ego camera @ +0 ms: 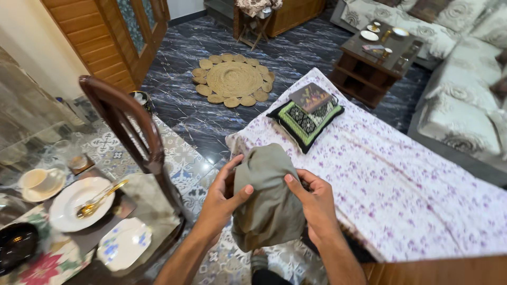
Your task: The person wipes a dining chair and several small side tables with a cloth, then picks up pieces of paper from the floor and places them in a bin.
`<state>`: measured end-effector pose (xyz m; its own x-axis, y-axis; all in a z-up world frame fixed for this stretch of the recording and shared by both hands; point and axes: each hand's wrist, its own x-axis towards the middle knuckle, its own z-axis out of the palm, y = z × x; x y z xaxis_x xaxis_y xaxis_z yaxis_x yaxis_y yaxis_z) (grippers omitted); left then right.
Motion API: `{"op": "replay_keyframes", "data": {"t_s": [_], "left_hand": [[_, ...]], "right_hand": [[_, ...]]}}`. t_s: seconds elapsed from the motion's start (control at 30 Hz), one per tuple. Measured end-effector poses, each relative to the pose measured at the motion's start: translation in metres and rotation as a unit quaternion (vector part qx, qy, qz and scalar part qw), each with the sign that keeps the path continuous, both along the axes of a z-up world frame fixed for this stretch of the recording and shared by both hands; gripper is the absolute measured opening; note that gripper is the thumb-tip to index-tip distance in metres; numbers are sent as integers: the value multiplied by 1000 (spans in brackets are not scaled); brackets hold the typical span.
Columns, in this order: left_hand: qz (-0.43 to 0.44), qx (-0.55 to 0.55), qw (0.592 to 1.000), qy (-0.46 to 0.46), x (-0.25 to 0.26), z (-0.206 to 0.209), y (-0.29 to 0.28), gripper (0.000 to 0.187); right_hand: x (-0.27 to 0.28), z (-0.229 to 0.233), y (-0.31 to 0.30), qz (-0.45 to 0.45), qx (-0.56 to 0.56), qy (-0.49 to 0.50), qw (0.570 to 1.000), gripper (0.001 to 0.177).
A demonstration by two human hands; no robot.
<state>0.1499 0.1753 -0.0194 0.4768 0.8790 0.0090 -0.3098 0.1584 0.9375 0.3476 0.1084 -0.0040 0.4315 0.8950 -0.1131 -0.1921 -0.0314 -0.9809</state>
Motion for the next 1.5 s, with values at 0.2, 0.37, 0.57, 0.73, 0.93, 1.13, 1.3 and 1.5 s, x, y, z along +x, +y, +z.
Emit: {"op": "replay_keyframes", "data": {"t_s": [0.2,0.37,0.57,0.73,0.93,1.13,1.3,1.5], "left_hand": [[67,-2,998,8,57,1,81,79],[111,-11,994,0,72,5,148,84],[199,80,970,113,71,-10,243,86],[231,51,956,175,63,-17,351,90],[178,100,945,254,52,-14,488,79],[92,87,973,194,62,-15,591,64],[94,89,969,211,74,-14,678,54],[100,106,969,202,107,-18,809,44]], "right_hand": [[61,10,97,34,-7,23,999,25],[79,3,180,49,-19,-8,999,27],[73,-12,290,115,4,9,993,30],[54,-26,397,129,17,49,990,31],[42,-24,511,104,4,52,993,31],[49,-21,601,56,-11,65,996,31],[60,-29,683,36,-10,69,997,31],[91,-40,806,22,7,67,997,31]]}}
